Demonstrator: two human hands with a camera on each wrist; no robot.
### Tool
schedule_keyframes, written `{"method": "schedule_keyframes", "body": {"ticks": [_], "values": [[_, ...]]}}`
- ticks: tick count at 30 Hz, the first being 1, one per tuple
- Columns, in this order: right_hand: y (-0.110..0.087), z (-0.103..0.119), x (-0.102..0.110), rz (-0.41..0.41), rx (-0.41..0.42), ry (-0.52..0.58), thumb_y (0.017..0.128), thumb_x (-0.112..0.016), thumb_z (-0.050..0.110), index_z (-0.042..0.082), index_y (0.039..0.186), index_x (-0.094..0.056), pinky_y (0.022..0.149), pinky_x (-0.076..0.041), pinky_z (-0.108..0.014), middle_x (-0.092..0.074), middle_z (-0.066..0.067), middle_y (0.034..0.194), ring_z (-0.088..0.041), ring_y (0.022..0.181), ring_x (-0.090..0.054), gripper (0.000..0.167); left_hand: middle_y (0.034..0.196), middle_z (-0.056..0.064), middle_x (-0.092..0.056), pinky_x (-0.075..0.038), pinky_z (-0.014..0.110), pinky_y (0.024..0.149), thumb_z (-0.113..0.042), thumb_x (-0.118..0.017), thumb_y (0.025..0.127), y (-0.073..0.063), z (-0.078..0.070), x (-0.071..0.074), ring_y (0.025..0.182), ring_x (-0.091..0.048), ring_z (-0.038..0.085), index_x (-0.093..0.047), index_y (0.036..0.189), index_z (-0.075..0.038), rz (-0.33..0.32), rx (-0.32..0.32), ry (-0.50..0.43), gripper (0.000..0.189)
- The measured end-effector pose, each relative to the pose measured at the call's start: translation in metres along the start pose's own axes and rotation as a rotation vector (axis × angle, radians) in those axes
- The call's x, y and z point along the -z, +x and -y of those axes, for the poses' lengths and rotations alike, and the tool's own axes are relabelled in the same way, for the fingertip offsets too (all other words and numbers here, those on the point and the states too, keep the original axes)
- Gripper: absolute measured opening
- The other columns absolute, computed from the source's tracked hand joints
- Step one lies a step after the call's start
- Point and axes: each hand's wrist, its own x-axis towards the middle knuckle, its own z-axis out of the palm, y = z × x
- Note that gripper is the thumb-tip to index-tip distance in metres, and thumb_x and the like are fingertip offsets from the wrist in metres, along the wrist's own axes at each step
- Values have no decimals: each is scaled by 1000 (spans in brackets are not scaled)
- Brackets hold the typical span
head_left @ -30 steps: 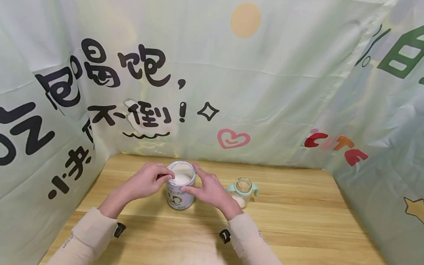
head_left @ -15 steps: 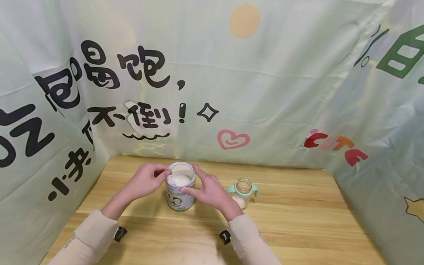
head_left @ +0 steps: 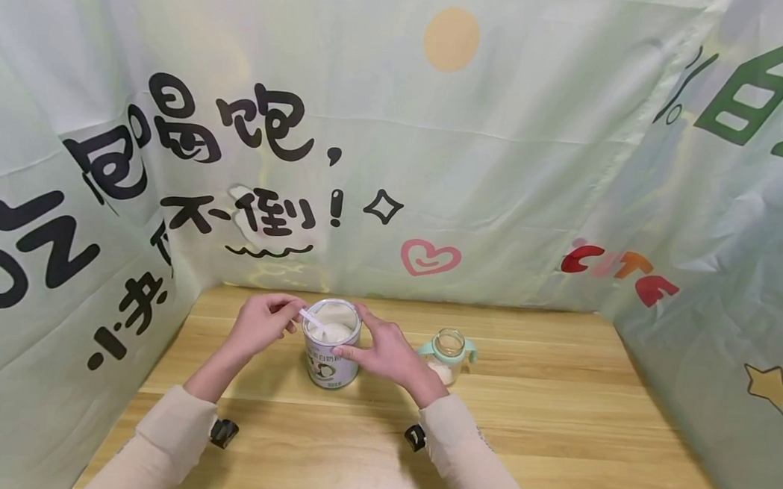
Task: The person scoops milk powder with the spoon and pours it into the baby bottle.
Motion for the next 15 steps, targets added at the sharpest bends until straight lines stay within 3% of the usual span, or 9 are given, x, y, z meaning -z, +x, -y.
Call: {"method": "schedule_keyframes", "body": {"ticks": [6,10,15], "values": [[0,0,0,-2,8,0,91,-76,59,5,163,-37,119,-46,-49,-47,-20,161,-36,144,-53,99,85,0,-75,-54,23,60,-16,-63,106,-2,-1,2,70,-69,7,-70,124,9,-10,110,-117,31],[0,0,0,-1,10,-1,91,-76,59,5,163,-36,119,-46,-49,-47,-19,161,-35,144,-53,99,79,-10,-73,-55,23,61,-17,-63,106,-2,1,3,70,-69,5,-69,127,8,-22,147,-133,34],[0,0,0,-1,7,-14,91,-77,58,5,164,-35,119,-46,-49,-47,-19,161,-35,144,-54,99,80,-11,-73,-53,21,59,-17,-62,106,-1,2,5,68,-68,3,-69,127,7,-32,191,-186,33]]}}
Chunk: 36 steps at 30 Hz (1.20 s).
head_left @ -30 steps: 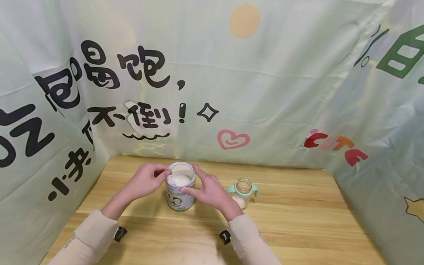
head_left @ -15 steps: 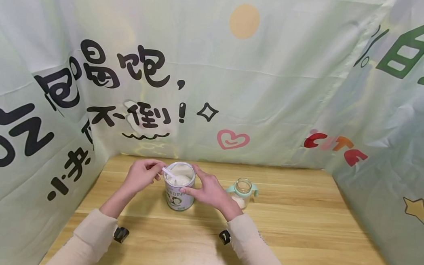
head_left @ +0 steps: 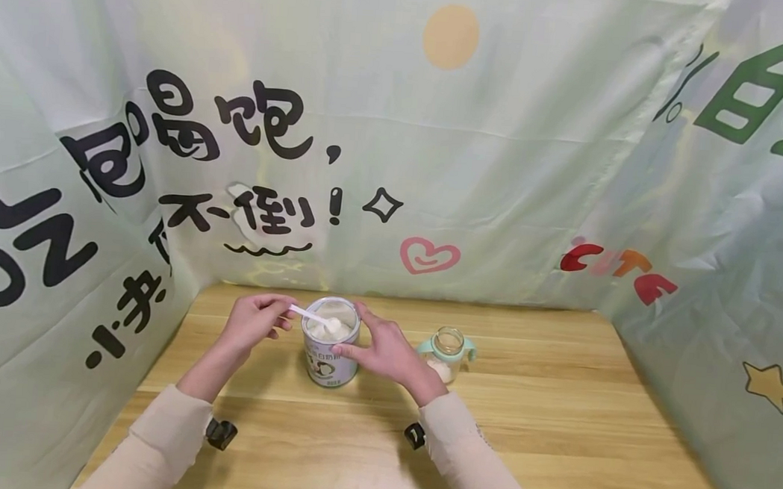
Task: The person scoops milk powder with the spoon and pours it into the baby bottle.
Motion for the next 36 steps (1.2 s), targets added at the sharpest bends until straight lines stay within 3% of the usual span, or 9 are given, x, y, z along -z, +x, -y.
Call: {"method": "schedule_keyframes", "body": {"ticks": [8,21,36], "values": [[-1,1,2,1,0,-1,91,-77,59,5,164,-35,119,-45,-50,-48,-20,160,-37,144,-54,99,82,-10,-74,-52,20,60,-18,-61,107,-1,-4,2,69,-68,2,-65,133,8,-3,42,-43,37],[-6,-6,10,1,-18,-4,91,-75,62,7,163,-37,121,-43,-51,-46,-18,163,-37,147,-50,98,79,-11,-73,-54,19,61,-15,-60,107,-2,-10,-4,69,-67,3,-64,133,9,11,48,-105,36],[-21,-20,39,-85,-86,-23,92,-74,61,17,163,-41,121,-43,-52,-47,-11,163,-36,146,-51,89,87,-2,-73,-61,20,71,-12,-60,107,5,-24,-28,74,-70,5,-61,136,12,81,23,-210,37]]}}
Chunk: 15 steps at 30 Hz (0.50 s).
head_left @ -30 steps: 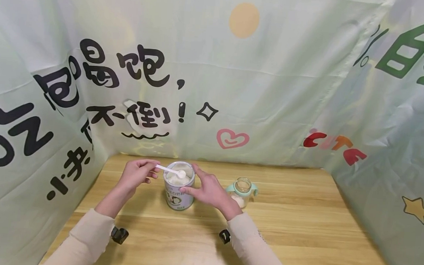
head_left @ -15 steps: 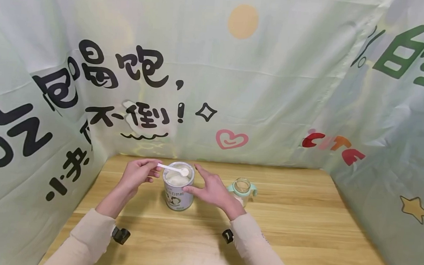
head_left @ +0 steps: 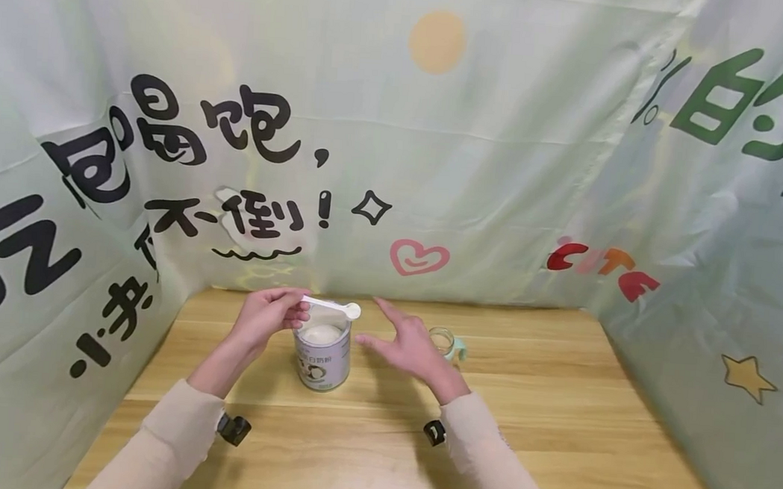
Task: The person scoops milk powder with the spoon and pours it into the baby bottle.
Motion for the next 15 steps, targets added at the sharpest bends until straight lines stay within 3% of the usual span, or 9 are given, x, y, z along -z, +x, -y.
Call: {"method": "schedule_keyframes", "body": {"ticks": [6,7,10,13,15], "values": [[-6,-8,11,-24,-32,-6,92,-73,63,16,162,-43,120,-44,-51,-49,-13,162,-35,145,-53,89,89,1,-74,-62,22,74,-13,-60,107,5,-2,-12,76,-71,7,-62,135,11,21,5,-14,36],[-7,-9,13,-28,-35,-13,92,-73,63,17,162,-43,119,-44,-52,-54,-15,157,-34,137,-61,89,89,1,-74,-62,22,74,-12,-61,107,5,-2,-14,76,-71,7,-62,135,11,26,4,-17,36],[-10,-13,19,-52,-39,-38,92,-73,62,17,161,-44,118,-46,-52,-57,-15,155,-34,133,-64,87,88,1,-73,-62,22,74,-11,-61,107,7,-3,-22,76,-70,7,-62,133,11,41,-2,-29,35],[-12,-17,23,-65,-39,-38,93,-74,58,15,161,-45,117,-47,-52,-58,-15,154,-34,133,-64,86,89,3,-74,-62,22,75,-11,-62,106,9,-4,-30,77,-70,8,-63,133,12,64,-9,-33,35],[-14,-19,26,-74,-36,-37,93,-76,56,13,160,-46,118,-46,-50,-53,-14,158,-34,142,-57,85,89,3,-74,-61,21,74,-11,-61,106,10,-5,-36,77,-70,9,-63,132,12,73,-11,-32,34]]}}
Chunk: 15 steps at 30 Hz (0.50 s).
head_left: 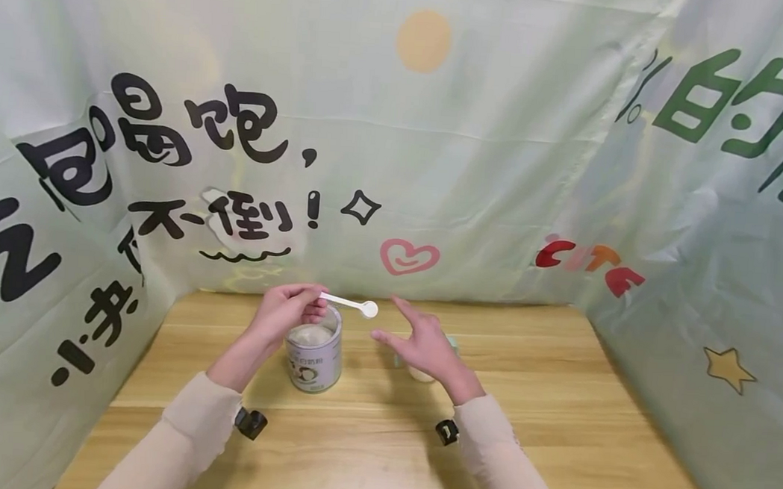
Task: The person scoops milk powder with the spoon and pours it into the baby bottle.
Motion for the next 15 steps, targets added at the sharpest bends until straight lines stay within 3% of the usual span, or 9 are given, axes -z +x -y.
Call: {"method": "schedule_keyframes", "body": {"ticks": [2,4,7,9,11,15], "values": [[-2,-3,3,-1,-1,14,93,-76,54,12,160,-45,118,-46,-50,-52,-14,159,-33,119,-71,85,90,4,-74,-61,21,74,-11,-61,107,2,0,-5,77,-70,9,-64,131,11,9,5,-5,33],[-4,-5,6,-4,-3,23,93,-77,53,12,160,-46,116,-48,-50,-54,-15,158,-30,88,-75,84,90,3,-74,-61,21,73,-12,-61,107,4,0,-9,78,-70,9,-65,130,10,14,7,-9,32],[-7,-9,11,-15,-2,22,93,-77,52,12,159,-47,116,-49,-49,-54,-16,157,-27,85,-74,83,87,1,-73,-61,21,74,-13,-61,107,6,1,-16,78,-70,9,-67,128,8,27,10,-10,30],[-9,-12,14,-24,0,9,93,-77,52,12,159,-47,116,-48,-50,-54,-16,157,-31,114,-73,83,85,-1,-72,-61,21,74,-12,-60,107,8,1,-20,77,-69,9,-67,127,8,32,7,-8,30],[-12,-16,16,-37,-3,-8,93,-77,53,12,158,-48,118,-46,-51,-54,-15,158,-33,140,-58,82,84,-1,-72,-61,21,74,-12,-60,108,10,1,-25,76,-69,8,-67,127,9,40,4,-8,30],[-17,-24,22,-48,-24,-10,93,-76,54,13,158,-48,118,-45,-53,-54,-14,158,-37,142,-55,82,83,0,-72,-61,21,73,-11,-59,108,13,0,-35,75,-68,9,-67,126,11,54,-6,-10,30]]}}
